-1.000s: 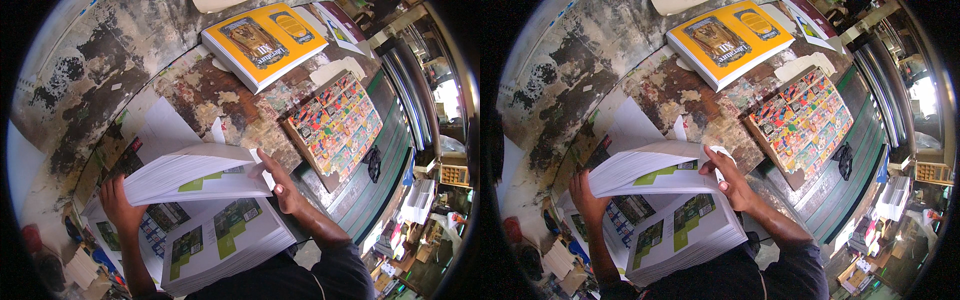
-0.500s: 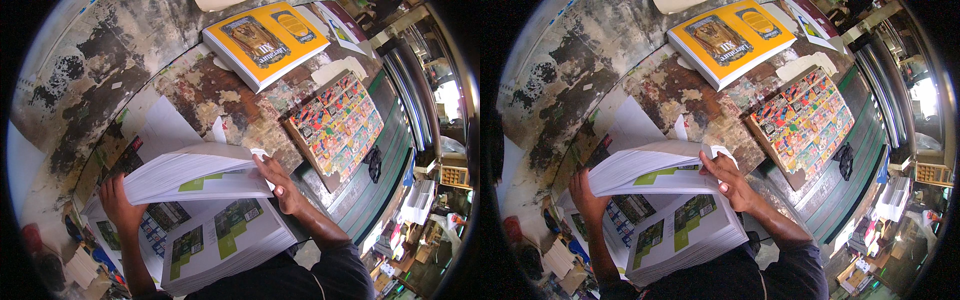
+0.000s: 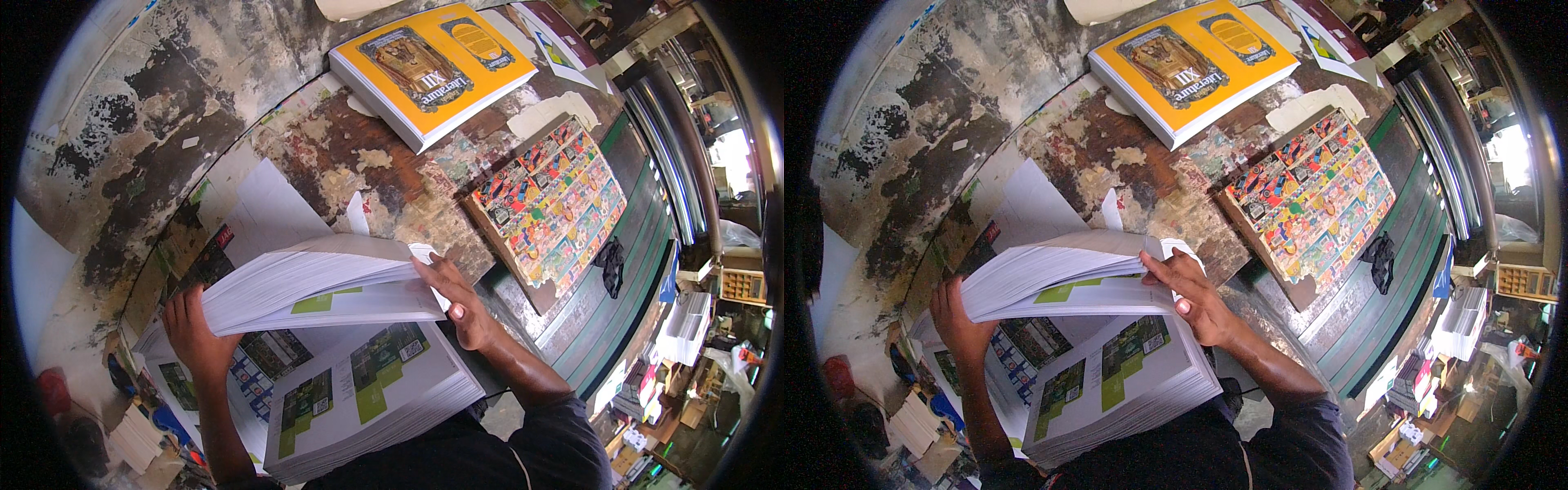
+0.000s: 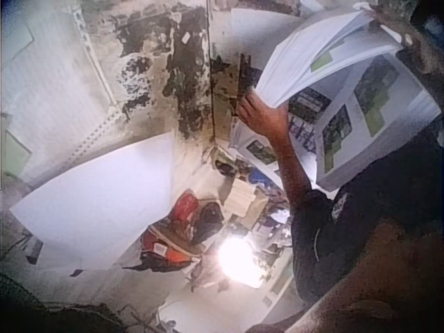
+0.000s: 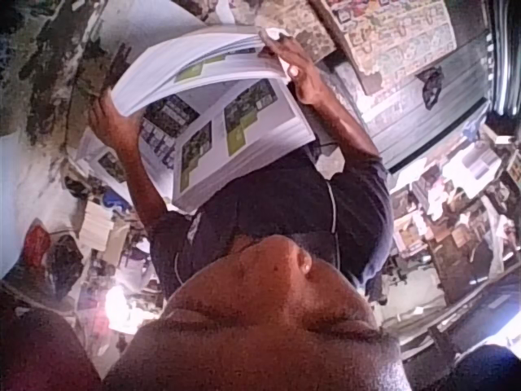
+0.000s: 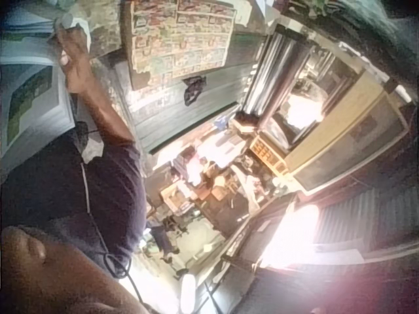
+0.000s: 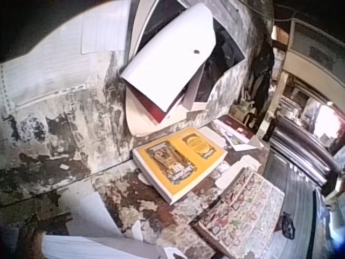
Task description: The person fans through a stack of printed papers by hand to separate the sheets while they are on a table.
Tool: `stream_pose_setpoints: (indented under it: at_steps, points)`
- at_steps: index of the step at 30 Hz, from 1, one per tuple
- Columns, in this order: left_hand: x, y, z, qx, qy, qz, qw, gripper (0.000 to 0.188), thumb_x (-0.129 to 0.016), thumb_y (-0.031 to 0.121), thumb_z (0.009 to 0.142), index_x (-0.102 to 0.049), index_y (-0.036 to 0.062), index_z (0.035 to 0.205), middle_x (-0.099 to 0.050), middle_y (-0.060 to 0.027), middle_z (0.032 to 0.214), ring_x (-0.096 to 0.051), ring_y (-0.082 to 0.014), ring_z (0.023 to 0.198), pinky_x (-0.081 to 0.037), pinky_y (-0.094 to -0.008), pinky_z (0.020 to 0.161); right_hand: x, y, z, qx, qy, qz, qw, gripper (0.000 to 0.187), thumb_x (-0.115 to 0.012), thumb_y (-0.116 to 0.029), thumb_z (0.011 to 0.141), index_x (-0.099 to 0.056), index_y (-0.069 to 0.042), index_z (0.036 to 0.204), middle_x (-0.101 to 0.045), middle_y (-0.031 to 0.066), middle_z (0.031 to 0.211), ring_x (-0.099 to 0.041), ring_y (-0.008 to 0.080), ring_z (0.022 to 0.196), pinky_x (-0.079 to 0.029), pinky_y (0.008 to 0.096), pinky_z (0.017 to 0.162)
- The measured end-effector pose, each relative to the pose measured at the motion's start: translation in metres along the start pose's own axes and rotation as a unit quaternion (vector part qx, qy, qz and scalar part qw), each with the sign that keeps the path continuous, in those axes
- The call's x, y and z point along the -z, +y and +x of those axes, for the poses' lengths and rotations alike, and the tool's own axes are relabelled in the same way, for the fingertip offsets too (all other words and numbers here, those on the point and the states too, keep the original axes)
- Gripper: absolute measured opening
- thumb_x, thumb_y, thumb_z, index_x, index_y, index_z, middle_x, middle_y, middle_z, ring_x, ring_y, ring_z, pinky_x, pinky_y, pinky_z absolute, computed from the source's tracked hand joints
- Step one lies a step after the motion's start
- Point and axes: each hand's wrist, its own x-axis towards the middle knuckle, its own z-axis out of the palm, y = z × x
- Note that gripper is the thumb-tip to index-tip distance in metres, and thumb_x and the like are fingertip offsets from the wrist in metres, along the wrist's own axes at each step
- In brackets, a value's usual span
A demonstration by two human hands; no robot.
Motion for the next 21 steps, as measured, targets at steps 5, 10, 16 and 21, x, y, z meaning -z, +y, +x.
stream_pose_setpoints:
  at_steps: [5,10,16,21]
  points:
    - [-0.0007,-0.0007,0.0003,0.001,-0.002,-0.004,1.000,0.101,-0.098,0.030,0.043,-0.054,0.0074,0.131,-0.060,-0.0160,0.124,-0.054,-0.0398,0.120,-0.043,-0.0544,0.104,0.0002,-0.0003,0.0005,-0.006,0.003,0.007,1.000,0.080,-0.025,-0.058,0.105,-0.040,0.000,0.158,-0.065,0.0184,0.120,-0.057,0.0350,0.121,-0.017,0.0630,0.122]
    - [-0.0013,-0.0024,0.0001,-0.004,-0.005,0.003,1.000,0.103,-0.098,0.031,0.042,-0.053,0.0073,0.132,-0.060,-0.0165,0.127,-0.054,-0.0398,0.122,-0.043,-0.0547,0.104,0.0000,-0.0004,0.0016,-0.014,0.005,0.007,1.000,0.079,-0.026,-0.059,0.105,-0.040,-0.002,0.158,-0.065,0.0179,0.119,-0.057,0.0349,0.121,-0.016,0.0638,0.122]
    - [-0.0019,-0.0008,0.0010,0.005,0.002,-0.004,1.000,0.104,-0.098,0.030,0.040,-0.054,0.0065,0.131,-0.060,-0.0172,0.125,-0.054,-0.0406,0.121,-0.043,-0.0557,0.103,-0.0004,0.0049,0.0035,-0.002,0.001,0.013,1.000,0.077,-0.031,-0.057,0.104,-0.040,-0.004,0.159,-0.065,0.0169,0.117,-0.057,0.0352,0.121,-0.016,0.0642,0.122]
    - [0.0009,-0.0002,0.0015,0.009,-0.010,-0.013,1.000,0.103,-0.098,0.025,0.040,-0.053,0.0066,0.131,-0.060,-0.0180,0.124,-0.054,-0.0410,0.120,-0.043,-0.0552,0.102,-0.0009,0.0064,0.0046,-0.001,0.005,0.017,1.000,0.075,-0.035,-0.055,0.103,-0.042,-0.003,0.157,-0.065,0.0169,0.118,-0.056,0.0348,0.121,-0.019,0.0622,0.121]
